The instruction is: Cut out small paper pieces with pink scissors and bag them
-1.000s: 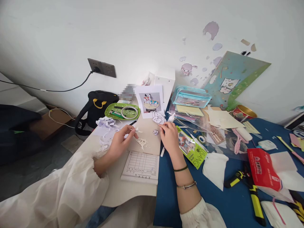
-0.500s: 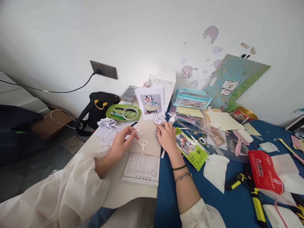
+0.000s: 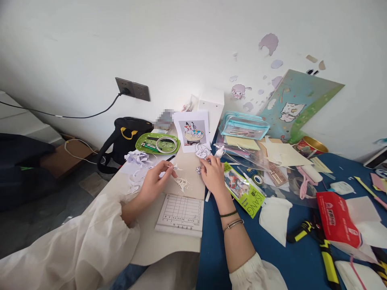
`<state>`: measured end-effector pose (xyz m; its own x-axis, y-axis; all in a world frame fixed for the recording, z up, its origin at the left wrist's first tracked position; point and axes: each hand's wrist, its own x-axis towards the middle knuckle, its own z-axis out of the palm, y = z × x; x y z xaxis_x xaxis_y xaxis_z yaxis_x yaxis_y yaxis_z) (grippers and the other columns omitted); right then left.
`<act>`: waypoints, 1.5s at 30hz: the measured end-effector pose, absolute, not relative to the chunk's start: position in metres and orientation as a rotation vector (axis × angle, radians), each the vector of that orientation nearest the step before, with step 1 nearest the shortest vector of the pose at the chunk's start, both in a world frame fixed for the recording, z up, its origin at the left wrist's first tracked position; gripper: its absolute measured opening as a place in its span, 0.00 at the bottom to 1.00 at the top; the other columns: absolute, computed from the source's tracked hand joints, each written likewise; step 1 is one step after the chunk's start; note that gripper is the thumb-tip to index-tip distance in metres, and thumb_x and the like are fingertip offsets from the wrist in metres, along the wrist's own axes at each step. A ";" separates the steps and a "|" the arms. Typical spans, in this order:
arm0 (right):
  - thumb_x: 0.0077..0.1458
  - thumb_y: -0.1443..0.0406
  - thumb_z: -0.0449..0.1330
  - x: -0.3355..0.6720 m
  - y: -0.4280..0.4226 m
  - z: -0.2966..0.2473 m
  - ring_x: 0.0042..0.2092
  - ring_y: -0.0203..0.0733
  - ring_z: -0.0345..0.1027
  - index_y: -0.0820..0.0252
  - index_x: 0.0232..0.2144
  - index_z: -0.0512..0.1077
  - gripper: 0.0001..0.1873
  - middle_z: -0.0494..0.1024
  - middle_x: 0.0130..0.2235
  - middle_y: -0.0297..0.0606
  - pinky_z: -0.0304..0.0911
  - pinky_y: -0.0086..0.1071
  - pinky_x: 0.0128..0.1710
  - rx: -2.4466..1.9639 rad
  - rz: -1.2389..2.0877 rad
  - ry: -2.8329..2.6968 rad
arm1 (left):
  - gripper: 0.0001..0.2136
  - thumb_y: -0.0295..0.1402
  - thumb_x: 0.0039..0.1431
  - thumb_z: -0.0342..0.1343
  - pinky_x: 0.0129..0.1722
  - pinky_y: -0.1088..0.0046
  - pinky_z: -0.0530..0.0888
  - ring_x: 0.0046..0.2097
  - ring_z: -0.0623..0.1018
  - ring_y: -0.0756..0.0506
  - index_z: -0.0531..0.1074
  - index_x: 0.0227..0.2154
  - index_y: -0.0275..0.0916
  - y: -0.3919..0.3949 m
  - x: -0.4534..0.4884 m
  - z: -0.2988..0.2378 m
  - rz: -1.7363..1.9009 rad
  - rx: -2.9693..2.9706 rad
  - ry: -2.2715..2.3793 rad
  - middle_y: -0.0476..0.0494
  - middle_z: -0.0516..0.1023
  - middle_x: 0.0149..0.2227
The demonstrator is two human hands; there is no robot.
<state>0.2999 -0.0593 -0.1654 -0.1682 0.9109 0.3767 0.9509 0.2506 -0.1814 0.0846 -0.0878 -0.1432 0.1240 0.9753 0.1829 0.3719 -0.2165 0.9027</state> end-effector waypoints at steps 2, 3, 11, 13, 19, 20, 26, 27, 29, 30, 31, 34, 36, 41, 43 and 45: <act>0.60 0.63 0.57 0.299 -0.060 -0.165 0.49 0.47 0.66 0.60 0.46 0.70 0.12 0.71 0.50 0.41 0.64 0.47 0.47 -1.687 -0.104 -2.114 | 0.11 0.38 0.64 0.49 0.29 0.72 0.72 0.30 0.74 0.50 0.69 0.38 0.34 -0.088 0.085 -0.143 1.079 1.696 1.319 0.48 0.73 0.31; 0.60 0.63 0.57 0.299 -0.061 -0.164 0.49 0.47 0.66 0.60 0.45 0.70 0.11 0.71 0.50 0.41 0.63 0.47 0.48 -1.678 -0.085 -2.110 | 0.11 0.38 0.64 0.49 0.29 0.72 0.72 0.30 0.74 0.49 0.69 0.38 0.34 -0.088 0.084 -0.143 1.078 1.695 1.318 0.48 0.73 0.31; 0.60 0.63 0.57 0.281 -0.079 -0.152 0.48 0.44 0.67 0.60 0.40 0.72 0.08 0.73 0.47 0.40 0.63 0.45 0.48 -1.432 0.164 -2.157 | 0.11 0.37 0.64 0.50 0.31 0.70 0.73 0.32 0.75 0.49 0.70 0.37 0.34 -0.089 0.085 -0.141 1.064 1.687 1.302 0.47 0.74 0.31; 0.60 0.63 0.57 0.279 -0.082 -0.149 0.47 0.44 0.68 0.61 0.38 0.73 0.07 0.74 0.46 0.40 0.63 0.45 0.48 -1.373 0.219 -2.140 | 0.10 0.37 0.64 0.50 0.32 0.70 0.73 0.33 0.75 0.48 0.70 0.36 0.34 -0.090 0.085 -0.139 1.065 1.688 1.296 0.47 0.74 0.31; 0.61 0.63 0.57 0.286 -0.082 -0.147 0.38 0.39 0.71 0.63 0.36 0.72 0.09 0.76 0.38 0.37 0.68 0.39 0.40 -1.440 0.318 -1.954 | 0.11 0.37 0.63 0.51 0.33 0.69 0.73 0.35 0.75 0.48 0.71 0.32 0.34 -0.095 0.082 -0.135 1.095 1.715 1.293 0.46 0.74 0.33; 0.61 0.62 0.57 0.288 -0.082 -0.146 0.37 0.39 0.71 0.64 0.36 0.72 0.09 0.76 0.37 0.36 0.69 0.37 0.38 -1.474 0.330 -1.919 | 0.11 0.37 0.63 0.52 0.34 0.69 0.73 0.36 0.75 0.48 0.71 0.32 0.34 -0.095 0.082 -0.135 1.105 1.719 1.292 0.46 0.74 0.34; 0.63 0.60 0.54 0.325 -0.089 -0.120 0.33 0.37 0.71 0.64 0.37 0.71 0.13 0.75 0.34 0.35 0.69 0.34 0.33 -1.720 0.353 -1.774 | 0.09 0.37 0.61 0.54 0.39 0.64 0.73 0.37 0.75 0.47 0.72 0.33 0.34 -0.080 0.090 -0.144 1.205 1.719 1.191 0.46 0.75 0.35; 0.63 0.59 0.54 0.334 -0.092 -0.115 0.32 0.37 0.71 0.64 0.38 0.71 0.13 0.75 0.34 0.35 0.69 0.33 0.32 -1.771 0.362 -1.777 | 0.09 0.36 0.61 0.54 0.40 0.64 0.73 0.37 0.75 0.47 0.71 0.34 0.34 -0.077 0.093 -0.147 1.237 1.706 1.164 0.46 0.75 0.35; 0.63 0.59 0.54 0.349 -0.101 -0.106 0.29 0.35 0.70 0.64 0.36 0.71 0.14 0.75 0.32 0.33 0.68 0.32 0.30 -1.865 0.407 -1.833 | 0.09 0.36 0.61 0.54 0.41 0.63 0.73 0.37 0.75 0.47 0.71 0.34 0.34 -0.072 0.098 -0.150 1.302 1.668 1.110 0.46 0.74 0.34; 0.62 0.59 0.54 0.355 -0.105 -0.103 0.28 0.35 0.70 0.64 0.34 0.72 0.14 0.75 0.31 0.33 0.68 0.31 0.29 -1.902 0.441 -1.886 | 0.09 0.36 0.61 0.55 0.40 0.63 0.73 0.37 0.75 0.47 0.70 0.34 0.34 -0.072 0.099 -0.151 1.330 1.648 1.085 0.47 0.74 0.34; 0.62 0.59 0.55 0.359 -0.110 -0.101 0.28 0.34 0.70 0.64 0.33 0.72 0.13 0.75 0.30 0.32 0.68 0.31 0.29 -1.934 0.474 -1.945 | 0.09 0.36 0.60 0.55 0.40 0.64 0.73 0.36 0.75 0.47 0.70 0.33 0.34 -0.074 0.100 -0.151 1.351 1.630 1.062 0.47 0.74 0.33; 0.60 0.61 0.58 0.359 -0.122 -0.101 0.31 0.35 0.70 0.63 0.32 0.73 0.10 0.76 0.32 0.34 0.68 0.33 0.32 -2.047 0.496 -2.089 | 0.09 0.37 0.57 0.57 0.38 0.67 0.71 0.35 0.75 0.47 0.69 0.29 0.36 -0.082 0.098 -0.150 1.375 1.599 1.015 0.48 0.74 0.30; 0.60 0.61 0.58 0.352 -0.127 -0.103 0.33 0.36 0.70 0.63 0.34 0.72 0.09 0.76 0.34 0.35 0.68 0.34 0.34 -2.148 0.440 -2.129 | 0.08 0.37 0.56 0.58 0.38 0.69 0.70 0.35 0.74 0.47 0.69 0.28 0.38 -0.089 0.096 -0.149 1.375 1.588 1.008 0.48 0.74 0.30; 0.60 0.62 0.58 0.333 -0.130 -0.115 0.36 0.38 0.70 0.62 0.37 0.71 0.08 0.74 0.38 0.37 0.68 0.36 0.36 -2.320 0.267 -2.168 | 0.07 0.36 0.54 0.59 0.35 0.71 0.69 0.34 0.74 0.47 0.69 0.28 0.39 -0.096 0.098 -0.146 1.339 1.573 1.009 0.48 0.74 0.30; 0.60 0.63 0.58 0.331 -0.129 -0.121 0.37 0.39 0.70 0.61 0.39 0.71 0.07 0.74 0.40 0.38 0.68 0.35 0.36 -2.349 0.210 -2.165 | 0.07 0.36 0.53 0.59 0.35 0.71 0.70 0.34 0.74 0.47 0.69 0.27 0.39 -0.096 0.099 -0.145 1.329 1.570 1.018 0.48 0.74 0.30; 0.60 0.63 0.58 0.332 -0.127 -0.127 0.37 0.38 0.70 0.61 0.38 0.71 0.07 0.74 0.40 0.38 0.68 0.35 0.36 -2.357 0.182 -2.164 | 0.07 0.36 0.53 0.59 0.35 0.71 0.70 0.34 0.74 0.47 0.69 0.27 0.39 -0.096 0.100 -0.146 1.333 1.566 1.032 0.48 0.75 0.30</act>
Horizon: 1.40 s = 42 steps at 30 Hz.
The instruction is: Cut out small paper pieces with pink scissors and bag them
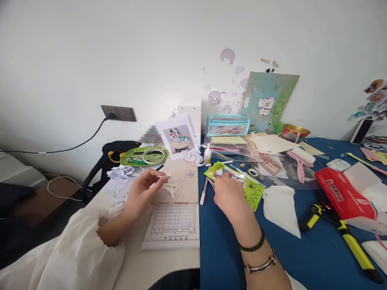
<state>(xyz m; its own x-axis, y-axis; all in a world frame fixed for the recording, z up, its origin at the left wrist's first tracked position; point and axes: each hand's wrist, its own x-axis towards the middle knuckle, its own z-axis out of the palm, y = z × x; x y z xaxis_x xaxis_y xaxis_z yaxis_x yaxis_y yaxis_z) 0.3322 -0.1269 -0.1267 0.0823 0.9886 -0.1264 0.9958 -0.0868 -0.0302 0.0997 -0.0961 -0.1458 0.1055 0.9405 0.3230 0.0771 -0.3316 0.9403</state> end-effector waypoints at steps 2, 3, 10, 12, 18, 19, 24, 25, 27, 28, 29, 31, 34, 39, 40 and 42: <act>0.60 0.63 0.58 0.336 -0.125 -0.132 0.36 0.38 0.70 0.62 0.37 0.71 0.07 0.74 0.40 0.38 0.68 0.34 0.35 2.263 -0.186 2.093 | 0.07 0.36 0.53 0.59 0.36 0.70 0.71 0.34 0.74 0.46 0.68 0.28 0.39 -0.096 0.099 -0.147 1.342 1.566 1.041 0.47 0.74 0.31; 0.60 0.63 0.58 0.338 -0.124 -0.134 0.36 0.37 0.70 0.62 0.37 0.71 0.07 0.74 0.39 0.38 0.68 0.34 0.35 2.266 -0.204 2.103 | 0.07 0.36 0.52 0.59 0.36 0.70 0.71 0.34 0.74 0.46 0.68 0.28 0.39 -0.095 0.099 -0.147 1.344 1.569 1.042 0.47 0.74 0.31; 0.60 0.63 0.58 0.362 -0.133 -0.131 0.27 0.32 0.66 0.62 0.28 0.70 0.09 0.73 0.29 0.32 0.64 0.27 0.26 2.317 -0.560 2.286 | 0.05 0.34 0.55 0.58 0.37 0.71 0.71 0.35 0.73 0.48 0.67 0.32 0.39 -0.094 0.098 -0.149 1.361 1.633 1.018 0.49 0.72 0.32; 0.59 0.64 0.59 0.367 -0.138 -0.120 0.24 0.30 0.63 0.62 0.26 0.70 0.10 0.71 0.25 0.29 0.62 0.25 0.23 2.289 -0.774 2.376 | 0.05 0.33 0.57 0.57 0.38 0.70 0.71 0.35 0.73 0.48 0.68 0.33 0.38 -0.094 0.098 -0.149 1.361 1.661 1.014 0.49 0.71 0.32; 0.56 0.70 0.61 0.343 -0.126 -0.104 0.31 0.34 0.70 0.63 0.41 0.68 0.09 0.74 0.36 0.33 0.68 0.28 0.28 2.035 -1.569 2.695 | 0.08 0.34 0.60 0.55 0.38 0.66 0.72 0.35 0.73 0.47 0.69 0.37 0.35 -0.094 0.097 -0.149 1.344 1.729 1.002 0.48 0.72 0.34; 0.57 0.69 0.60 0.333 -0.121 -0.108 0.29 0.33 0.69 0.64 0.42 0.68 0.09 0.74 0.36 0.34 0.68 0.28 0.27 2.032 -1.640 2.721 | 0.08 0.35 0.60 0.55 0.37 0.66 0.72 0.35 0.73 0.48 0.69 0.37 0.35 -0.094 0.097 -0.150 1.342 1.744 0.997 0.48 0.72 0.34; 0.61 0.63 0.57 0.288 -0.106 -0.134 0.22 0.28 0.63 0.65 0.37 0.69 0.08 0.71 0.29 0.30 0.61 0.23 0.18 2.084 -1.858 2.819 | 0.08 0.35 0.61 0.55 0.34 0.68 0.73 0.32 0.74 0.49 0.70 0.36 0.34 -0.099 0.099 -0.151 1.351 1.827 0.972 0.48 0.73 0.32; 0.61 0.63 0.57 0.281 -0.107 -0.135 0.22 0.28 0.62 0.65 0.37 0.69 0.08 0.71 0.29 0.30 0.61 0.22 0.18 2.054 -1.895 2.856 | 0.08 0.35 0.61 0.55 0.34 0.68 0.73 0.32 0.74 0.49 0.70 0.36 0.34 -0.099 0.101 -0.150 1.361 1.839 0.968 0.48 0.73 0.32; 0.61 0.64 0.57 0.271 -0.110 -0.134 0.22 0.27 0.62 0.65 0.36 0.69 0.08 0.72 0.31 0.31 0.61 0.22 0.18 2.008 -1.956 2.937 | 0.09 0.35 0.61 0.54 0.34 0.68 0.74 0.33 0.75 0.49 0.70 0.37 0.34 -0.100 0.105 -0.146 1.379 1.858 0.958 0.47 0.73 0.33; 0.61 0.64 0.57 0.268 -0.112 -0.131 0.22 0.27 0.63 0.65 0.36 0.69 0.08 0.72 0.31 0.31 0.61 0.22 0.18 1.990 -1.983 2.975 | 0.09 0.36 0.61 0.54 0.34 0.68 0.74 0.33 0.75 0.49 0.70 0.37 0.34 -0.100 0.108 -0.143 1.390 1.860 0.951 0.47 0.74 0.33; 0.61 0.64 0.57 0.265 -0.113 -0.126 0.22 0.27 0.63 0.65 0.36 0.69 0.07 0.72 0.31 0.31 0.61 0.22 0.18 1.979 -2.009 3.009 | 0.09 0.36 0.62 0.54 0.33 0.69 0.74 0.32 0.75 0.49 0.70 0.37 0.34 -0.100 0.111 -0.138 1.398 1.860 0.939 0.47 0.74 0.33; 0.61 0.64 0.57 0.265 -0.116 -0.112 0.21 0.27 0.62 0.65 0.36 0.69 0.07 0.71 0.30 0.30 0.60 0.22 0.18 1.977 -2.059 3.066 | 0.09 0.36 0.62 0.54 0.34 0.68 0.74 0.32 0.75 0.49 0.70 0.37 0.34 -0.099 0.117 -0.123 1.409 1.858 0.902 0.47 0.74 0.34; 0.61 0.64 0.57 0.270 -0.117 -0.080 0.20 0.26 0.59 0.65 0.34 0.69 0.08 0.69 0.27 0.28 0.58 0.22 0.17 1.996 -2.131 3.149 | 0.09 0.36 0.61 0.54 0.35 0.67 0.74 0.33 0.75 0.48 0.70 0.37 0.34 -0.098 0.124 -0.088 1.420 1.841 0.822 0.47 0.74 0.33; 0.57 0.63 0.61 0.271 -0.115 -0.006 0.19 0.27 0.58 0.63 0.30 0.66 0.09 0.67 0.24 0.25 0.57 0.23 0.18 1.869 -2.224 3.406 | 0.10 0.39 0.60 0.54 0.41 0.67 0.73 0.39 0.77 0.45 0.71 0.39 0.38 -0.097 0.123 -0.015 1.430 1.833 0.664 0.45 0.77 0.35; 0.53 0.62 0.64 0.269 -0.115 0.006 0.18 0.26 0.58 0.62 0.29 0.65 0.11 0.67 0.23 0.24 0.56 0.23 0.18 1.829 -2.248 3.459 | 0.10 0.39 0.60 0.53 0.42 0.68 0.73 0.40 0.77 0.44 0.72 0.38 0.39 -0.098 0.121 -0.004 1.440 1.841 0.642 0.44 0.77 0.34; 0.46 0.61 0.68 0.261 -0.113 0.023 0.18 0.27 0.59 0.59 0.28 0.64 0.15 0.66 0.22 0.23 0.54 0.24 0.18 1.707 -2.309 3.550 | 0.10 0.40 0.59 0.53 0.44 0.67 0.73 0.43 0.77 0.43 0.73 0.36 0.39 -0.099 0.114 0.010 1.463 1.856 0.619 0.42 0.79 0.37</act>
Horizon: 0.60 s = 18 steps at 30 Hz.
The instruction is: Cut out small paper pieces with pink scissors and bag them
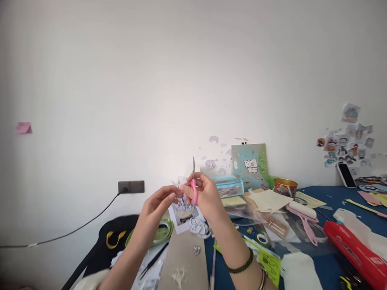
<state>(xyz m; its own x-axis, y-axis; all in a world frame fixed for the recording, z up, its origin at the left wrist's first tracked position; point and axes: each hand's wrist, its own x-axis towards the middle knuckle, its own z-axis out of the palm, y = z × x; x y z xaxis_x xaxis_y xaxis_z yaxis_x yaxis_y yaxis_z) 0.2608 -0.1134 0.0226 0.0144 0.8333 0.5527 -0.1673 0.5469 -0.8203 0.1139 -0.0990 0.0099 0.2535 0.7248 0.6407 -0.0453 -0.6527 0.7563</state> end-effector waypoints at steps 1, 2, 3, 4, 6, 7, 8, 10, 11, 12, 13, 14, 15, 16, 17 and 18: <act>0.45 0.60 0.68 0.257 -0.112 0.026 0.18 0.27 0.59 0.58 0.29 0.64 0.16 0.67 0.22 0.23 0.55 0.24 0.18 -0.607 0.866 -1.330 | 0.10 0.40 0.58 0.54 0.43 0.67 0.74 0.42 0.78 0.42 0.73 0.36 0.40 -0.100 0.110 0.013 1.468 1.868 0.615 0.42 0.79 0.38; 0.45 0.61 0.68 0.253 -0.110 0.027 0.18 0.28 0.60 0.57 0.29 0.64 0.16 0.67 0.22 0.23 0.55 0.24 0.18 -0.577 0.866 -1.325 | 0.09 0.39 0.55 0.57 0.42 0.67 0.75 0.41 0.78 0.42 0.74 0.36 0.40 -0.100 0.107 0.015 1.470 1.881 0.614 0.42 0.80 0.37; 0.45 0.61 0.68 0.249 -0.108 0.026 0.18 0.28 0.60 0.57 0.29 0.64 0.15 0.68 0.22 0.23 0.56 0.25 0.19 -0.555 0.869 -1.318 | 0.09 0.39 0.54 0.59 0.41 0.67 0.76 0.41 0.78 0.42 0.74 0.36 0.41 -0.100 0.103 0.015 1.473 1.892 0.618 0.43 0.80 0.37; 0.45 0.62 0.68 0.247 -0.106 0.024 0.18 0.28 0.60 0.57 0.29 0.64 0.14 0.68 0.23 0.24 0.56 0.25 0.19 -0.540 0.875 -1.312 | 0.09 0.39 0.52 0.60 0.40 0.67 0.77 0.40 0.79 0.42 0.74 0.35 0.42 -0.100 0.101 0.014 1.473 1.901 0.628 0.43 0.80 0.36; 0.44 0.63 0.68 0.245 -0.104 0.017 0.18 0.28 0.61 0.57 0.28 0.65 0.14 0.70 0.24 0.24 0.57 0.25 0.19 -0.529 0.896 -1.294 | 0.10 0.38 0.50 0.62 0.37 0.68 0.78 0.38 0.79 0.42 0.75 0.36 0.43 -0.101 0.098 0.011 1.485 1.898 0.676 0.44 0.81 0.35; 0.45 0.64 0.68 0.246 -0.104 0.014 0.18 0.28 0.62 0.57 0.28 0.65 0.13 0.70 0.24 0.25 0.57 0.24 0.19 -0.529 0.907 -1.285 | 0.11 0.38 0.50 0.63 0.36 0.68 0.78 0.38 0.79 0.41 0.76 0.36 0.43 -0.102 0.098 0.010 1.497 1.886 0.709 0.44 0.81 0.35; 0.45 0.64 0.67 0.247 -0.105 0.012 0.19 0.28 0.62 0.57 0.29 0.65 0.13 0.70 0.24 0.25 0.57 0.24 0.19 -0.533 0.916 -1.278 | 0.11 0.39 0.49 0.63 0.35 0.68 0.79 0.38 0.79 0.41 0.76 0.36 0.43 -0.103 0.099 0.009 1.511 1.869 0.739 0.44 0.81 0.35; 0.46 0.64 0.67 0.249 -0.108 0.010 0.19 0.28 0.63 0.57 0.29 0.66 0.12 0.70 0.24 0.25 0.58 0.24 0.19 -0.546 0.923 -1.271 | 0.10 0.39 0.48 0.64 0.34 0.68 0.79 0.36 0.80 0.41 0.77 0.35 0.44 -0.106 0.102 0.009 1.543 1.846 0.783 0.46 0.82 0.33; 0.46 0.64 0.67 0.250 -0.111 0.010 0.19 0.29 0.64 0.57 0.29 0.66 0.11 0.70 0.23 0.24 0.58 0.24 0.19 -0.555 0.922 -1.271 | 0.09 0.39 0.48 0.64 0.33 0.68 0.79 0.35 0.79 0.42 0.78 0.33 0.44 -0.108 0.103 0.010 1.554 1.851 0.787 0.46 0.82 0.33; 0.46 0.64 0.67 0.250 -0.114 0.011 0.19 0.29 0.64 0.57 0.28 0.67 0.11 0.70 0.23 0.24 0.59 0.24 0.20 -0.565 0.919 -1.275 | 0.07 0.39 0.49 0.63 0.32 0.69 0.78 0.34 0.79 0.42 0.78 0.31 0.44 -0.109 0.104 0.010 1.563 1.867 0.786 0.47 0.81 0.32; 0.46 0.64 0.67 0.250 -0.117 0.012 0.19 0.30 0.65 0.57 0.28 0.67 0.11 0.70 0.22 0.24 0.59 0.25 0.20 -0.573 0.916 -1.281 | 0.05 0.39 0.50 0.63 0.31 0.69 0.78 0.33 0.79 0.43 0.78 0.29 0.45 -0.111 0.105 0.010 1.576 1.888 0.784 0.48 0.81 0.31; 0.45 0.64 0.68 0.250 -0.119 0.013 0.20 0.30 0.65 0.57 0.28 0.67 0.12 0.70 0.22 0.25 0.60 0.25 0.20 -0.580 0.912 -1.287 | 0.05 0.38 0.51 0.62 0.30 0.70 0.77 0.32 0.78 0.44 0.78 0.27 0.45 -0.112 0.106 0.011 1.596 1.915 0.781 0.49 0.80 0.30; 0.45 0.64 0.68 0.250 -0.122 0.014 0.20 0.31 0.66 0.57 0.28 0.67 0.12 0.70 0.23 0.25 0.61 0.25 0.20 -0.585 0.908 -1.294 | 0.05 0.38 0.53 0.61 0.29 0.70 0.76 0.32 0.77 0.44 0.77 0.26 0.45 -0.114 0.106 0.011 1.618 1.944 0.776 0.49 0.80 0.29; 0.46 0.64 0.68 0.251 -0.124 0.015 0.19 0.31 0.66 0.57 0.27 0.67 0.11 0.71 0.23 0.25 0.61 0.26 0.20 -0.587 0.904 -1.304 | 0.06 0.38 0.54 0.60 0.29 0.70 0.75 0.32 0.77 0.44 0.77 0.26 0.45 -0.115 0.105 0.011 1.639 1.969 0.775 0.49 0.79 0.29; 0.47 0.64 0.67 0.251 -0.125 0.015 0.19 0.31 0.66 0.57 0.27 0.68 0.10 0.71 0.23 0.26 0.61 0.26 0.20 -0.587 0.902 -1.317 | 0.06 0.37 0.55 0.59 0.29 0.70 0.74 0.32 0.76 0.44 0.77 0.25 0.44 -0.116 0.104 0.011 1.652 1.984 0.782 0.49 0.78 0.28; 0.48 0.64 0.66 0.252 -0.127 0.014 0.19 0.30 0.66 0.57 0.27 0.68 0.09 0.72 0.23 0.26 0.60 0.25 0.19 -0.585 0.900 -1.331 | 0.07 0.38 0.55 0.58 0.28 0.70 0.73 0.32 0.75 0.44 0.76 0.25 0.44 -0.117 0.103 0.011 1.657 1.989 0.793 0.48 0.78 0.28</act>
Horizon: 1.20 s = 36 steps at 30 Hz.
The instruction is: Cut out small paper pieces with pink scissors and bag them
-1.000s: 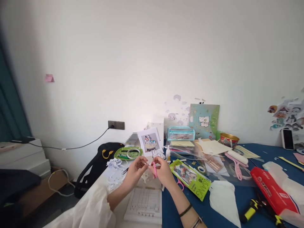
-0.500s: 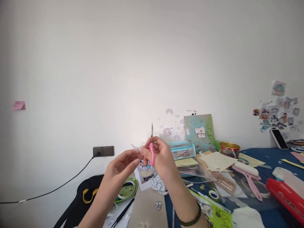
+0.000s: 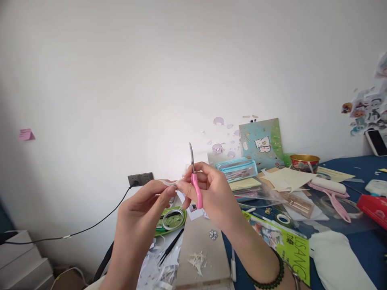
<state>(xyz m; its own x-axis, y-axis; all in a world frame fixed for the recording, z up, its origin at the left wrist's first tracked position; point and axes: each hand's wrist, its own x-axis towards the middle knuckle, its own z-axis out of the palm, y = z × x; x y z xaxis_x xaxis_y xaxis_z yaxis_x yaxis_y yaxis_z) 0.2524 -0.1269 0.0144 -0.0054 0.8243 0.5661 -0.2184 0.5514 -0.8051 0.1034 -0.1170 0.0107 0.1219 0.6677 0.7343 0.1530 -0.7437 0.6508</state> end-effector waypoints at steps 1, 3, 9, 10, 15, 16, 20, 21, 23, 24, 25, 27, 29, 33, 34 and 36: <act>0.49 0.64 0.65 0.254 -0.128 0.014 0.19 0.30 0.66 0.57 0.27 0.69 0.07 0.71 0.22 0.26 0.59 0.25 0.19 -0.581 0.898 -1.344 | 0.07 0.38 0.55 0.58 0.28 0.71 0.73 0.31 0.74 0.45 0.76 0.25 0.44 -0.118 0.102 0.011 1.651 1.983 0.806 0.48 0.77 0.27; 0.52 0.65 0.63 0.257 -0.131 0.013 0.18 0.29 0.65 0.56 0.28 0.70 0.05 0.70 0.20 0.25 0.57 0.24 0.19 -0.571 0.892 -1.369 | 0.09 0.40 0.55 0.58 0.25 0.72 0.71 0.28 0.73 0.46 0.75 0.23 0.43 -0.121 0.101 0.012 1.621 1.943 0.840 0.49 0.75 0.24; 0.52 0.66 0.64 0.258 -0.144 0.015 0.18 0.30 0.65 0.56 0.30 0.70 0.05 0.68 0.18 0.23 0.60 0.24 0.20 -0.605 0.910 -1.441 | 0.12 0.42 0.55 0.58 0.27 0.74 0.69 0.28 0.72 0.48 0.74 0.22 0.41 -0.135 0.101 0.017 1.466 1.904 0.925 0.50 0.74 0.24; 0.50 0.67 0.65 0.258 -0.145 0.016 0.19 0.30 0.66 0.56 0.30 0.69 0.06 0.68 0.19 0.24 0.60 0.24 0.20 -0.624 0.921 -1.441 | 0.12 0.41 0.56 0.57 0.28 0.75 0.69 0.29 0.72 0.48 0.74 0.22 0.41 -0.137 0.101 0.018 1.436 1.906 0.949 0.50 0.75 0.25; 0.44 0.70 0.68 0.262 -0.136 0.017 0.20 0.27 0.65 0.58 0.29 0.69 0.11 0.70 0.26 0.24 0.62 0.21 0.20 -0.648 0.914 -1.400 | 0.11 0.41 0.57 0.56 0.31 0.76 0.68 0.31 0.73 0.49 0.73 0.24 0.41 -0.137 0.099 0.021 1.382 1.985 1.062 0.51 0.75 0.26; 0.44 0.70 0.68 0.263 -0.132 0.017 0.20 0.27 0.65 0.58 0.29 0.69 0.11 0.70 0.26 0.24 0.63 0.21 0.20 -0.650 0.907 -1.405 | 0.11 0.41 0.57 0.56 0.31 0.75 0.68 0.31 0.73 0.49 0.72 0.25 0.41 -0.136 0.097 0.021 1.372 2.008 1.101 0.51 0.75 0.26; 0.46 0.69 0.66 0.260 -0.112 0.007 0.21 0.26 0.66 0.56 0.30 0.68 0.10 0.70 0.28 0.25 0.63 0.21 0.21 -0.695 0.878 -1.401 | 0.12 0.43 0.56 0.55 0.29 0.74 0.66 0.29 0.72 0.48 0.72 0.26 0.41 -0.130 0.089 0.026 1.302 2.078 1.313 0.51 0.75 0.27; 0.47 0.70 0.65 0.256 -0.106 0.001 0.22 0.27 0.67 0.56 0.31 0.68 0.10 0.71 0.29 0.26 0.63 0.22 0.21 -0.715 0.888 -1.420 | 0.12 0.44 0.56 0.55 0.29 0.74 0.65 0.29 0.72 0.48 0.72 0.26 0.41 -0.129 0.087 0.028 1.266 2.086 1.363 0.51 0.75 0.27; 0.48 0.70 0.63 0.246 -0.094 -0.012 0.22 0.30 0.69 0.57 0.31 0.69 0.07 0.74 0.29 0.29 0.65 0.25 0.22 -0.756 0.947 -1.502 | 0.12 0.44 0.56 0.54 0.27 0.73 0.64 0.28 0.71 0.48 0.72 0.27 0.41 -0.126 0.083 0.031 1.184 2.085 1.428 0.51 0.74 0.26; 0.45 0.72 0.64 0.241 -0.089 -0.019 0.20 0.32 0.69 0.59 0.30 0.71 0.08 0.74 0.29 0.30 0.65 0.26 0.21 -0.774 0.979 -1.558 | 0.12 0.45 0.57 0.53 0.27 0.73 0.63 0.29 0.71 0.47 0.72 0.28 0.41 -0.125 0.082 0.032 1.154 2.080 1.450 0.50 0.74 0.26; 0.44 0.72 0.64 0.236 -0.084 -0.024 0.18 0.32 0.67 0.59 0.28 0.71 0.07 0.74 0.26 0.30 0.63 0.27 0.18 -0.791 0.998 -1.586 | 0.12 0.44 0.57 0.53 0.26 0.73 0.62 0.29 0.71 0.47 0.72 0.28 0.41 -0.124 0.080 0.033 1.131 2.078 1.460 0.50 0.74 0.27; 0.46 0.69 0.64 0.232 -0.079 -0.031 0.15 0.32 0.64 0.59 0.28 0.69 0.06 0.70 0.21 0.27 0.60 0.26 0.15 -0.817 0.987 -1.582 | 0.12 0.44 0.57 0.52 0.26 0.73 0.61 0.30 0.72 0.47 0.71 0.28 0.41 -0.122 0.079 0.034 1.111 2.075 1.454 0.49 0.74 0.28; 0.50 0.65 0.63 0.235 -0.081 -0.028 0.15 0.32 0.64 0.58 0.29 0.68 0.07 0.68 0.20 0.25 0.59 0.25 0.15 -0.813 0.961 -1.557 | 0.12 0.44 0.57 0.52 0.25 0.74 0.60 0.29 0.71 0.47 0.71 0.28 0.41 -0.123 0.078 0.034 1.096 2.070 1.435 0.49 0.74 0.29; 0.55 0.61 0.60 0.248 -0.098 -0.009 0.18 0.28 0.68 0.57 0.32 0.68 0.06 0.71 0.29 0.27 0.59 0.24 0.20 -0.722 0.927 -1.536 | 0.12 0.44 0.56 0.52 0.23 0.75 0.58 0.25 0.65 0.50 0.71 0.28 0.41 -0.127 0.081 0.033 1.043 2.080 1.408 0.51 0.72 0.25; 0.55 0.60 0.60 0.250 -0.103 -0.004 0.18 0.26 0.68 0.56 0.32 0.68 0.07 0.72 0.33 0.28 0.60 0.24 0.20 -0.692 0.929 -1.538 | 0.12 0.44 0.56 0.53 0.23 0.75 0.58 0.24 0.64 0.50 0.71 0.28 0.41 -0.128 0.081 0.033 1.026 2.091 1.398 0.51 0.72 0.25; 0.53 0.60 0.63 0.250 -0.111 0.001 0.18 0.26 0.68 0.57 0.32 0.68 0.09 0.72 0.34 0.28 0.61 0.24 0.21 -0.645 0.949 -1.547 | 0.13 0.45 0.56 0.52 0.23 0.76 0.58 0.24 0.62 0.50 0.73 0.28 0.41 -0.130 0.083 0.033 0.978 2.114 1.393 0.51 0.72 0.25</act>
<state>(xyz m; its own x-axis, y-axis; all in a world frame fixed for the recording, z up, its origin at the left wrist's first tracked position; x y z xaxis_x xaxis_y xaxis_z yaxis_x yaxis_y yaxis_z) 0.2503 -0.1105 0.0013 -0.1970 0.8243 0.5308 -0.0996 0.5217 -0.8473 0.0830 -0.1301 0.0330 0.2491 0.9130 0.3231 0.6142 -0.4068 0.6762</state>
